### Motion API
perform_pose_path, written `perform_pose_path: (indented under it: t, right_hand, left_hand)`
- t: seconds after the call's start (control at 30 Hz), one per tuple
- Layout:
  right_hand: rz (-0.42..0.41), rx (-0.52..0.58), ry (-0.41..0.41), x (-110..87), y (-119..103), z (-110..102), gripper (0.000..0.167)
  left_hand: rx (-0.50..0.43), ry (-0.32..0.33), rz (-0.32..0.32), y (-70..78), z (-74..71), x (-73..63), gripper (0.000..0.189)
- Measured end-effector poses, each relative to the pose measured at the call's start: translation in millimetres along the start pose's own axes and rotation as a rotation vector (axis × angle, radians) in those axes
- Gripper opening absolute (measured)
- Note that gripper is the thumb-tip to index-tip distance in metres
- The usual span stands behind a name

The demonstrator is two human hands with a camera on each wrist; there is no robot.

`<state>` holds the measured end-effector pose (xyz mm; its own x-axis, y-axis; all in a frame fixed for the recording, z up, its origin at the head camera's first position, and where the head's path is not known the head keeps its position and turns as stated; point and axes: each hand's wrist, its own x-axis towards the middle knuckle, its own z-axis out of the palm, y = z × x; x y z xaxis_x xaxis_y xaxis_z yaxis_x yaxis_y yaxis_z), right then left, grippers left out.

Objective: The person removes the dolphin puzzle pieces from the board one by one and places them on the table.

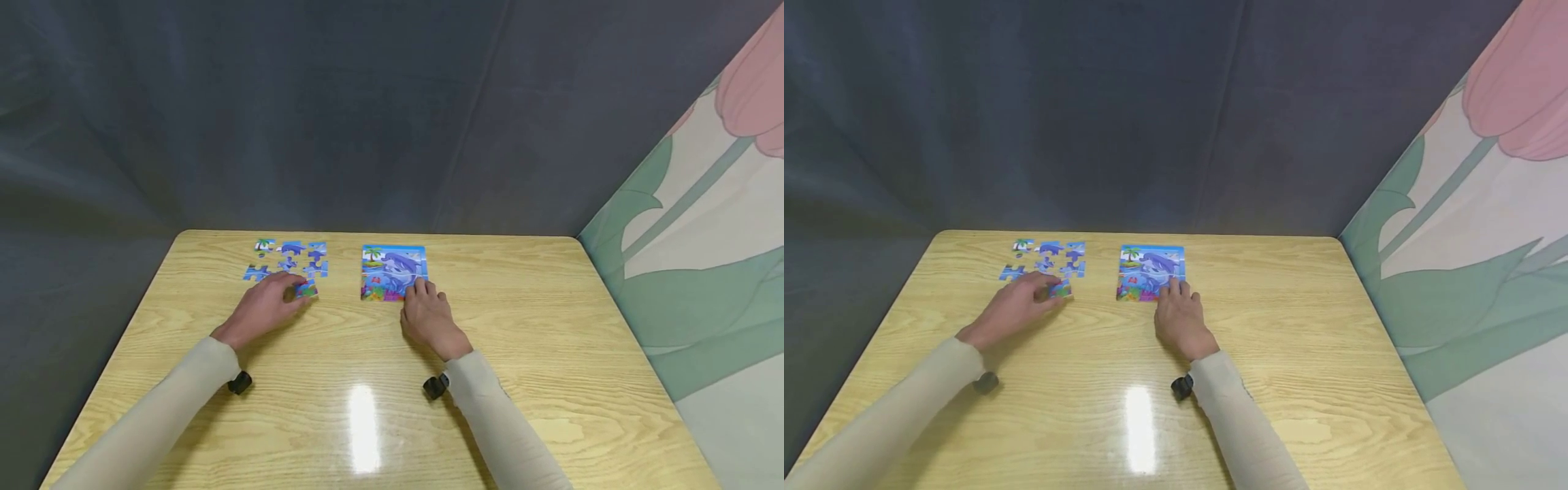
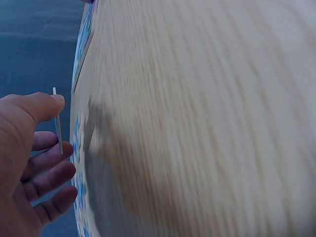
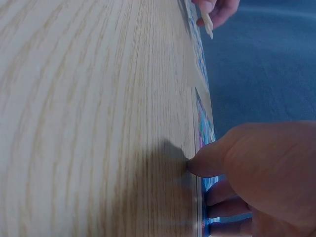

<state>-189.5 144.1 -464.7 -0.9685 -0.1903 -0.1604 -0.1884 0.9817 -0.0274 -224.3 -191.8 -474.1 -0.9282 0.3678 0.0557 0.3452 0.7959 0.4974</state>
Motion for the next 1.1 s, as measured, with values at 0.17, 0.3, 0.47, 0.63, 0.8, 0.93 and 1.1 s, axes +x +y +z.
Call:
perform_pose_path:
  t: [0.17, 0.3, 0.47, 0.63, 0.8, 0.93, 1.1]
  right_hand:
    - [-0.005, 0.002, 0.014, 0.2, -0.2, 1.1, 0.032]
    - [-0.006, -0.002, 0.011, 0.0, -0.3, 1.3, 0.033]
    - [-0.009, -0.003, 0.005, 0.6, -0.8, 2.1, 0.033]
    - [-0.012, 0.005, 0.006, 1.5, -1.1, 3.4, 0.033]
    - [-0.019, 0.006, 0.018, 0.6, -0.9, 3.3, 0.031]
    - [-0.022, 0.004, 0.016, -0.5, -0.1, 2.3, 0.03]
    - [-0.021, -0.007, 0.011, -1.5, 1.2, 2.0, 0.03]
  left_hand:
    - [-0.007, -0.003, -0.047, -14.7, -9.1, -12.0, 0.048]
    - [-0.021, -0.005, -0.083, -23.8, -17.6, -22.3, 0.049]
    - [-0.024, 0.005, -0.12, -34.8, -26.7, -32.1, 0.055]
    - [-0.014, 0.017, -0.137, -46.0, -34.7, -41.2, 0.056]
    - [-0.008, 0.035, -0.158, -55.5, -41.0, -48.1, 0.053]
    - [-0.003, 0.042, -0.188, -62.6, -43.7, -50.9, 0.051]
    - [0.0, 0.04, -0.213, -71.3, -46.7, -52.6, 0.049]
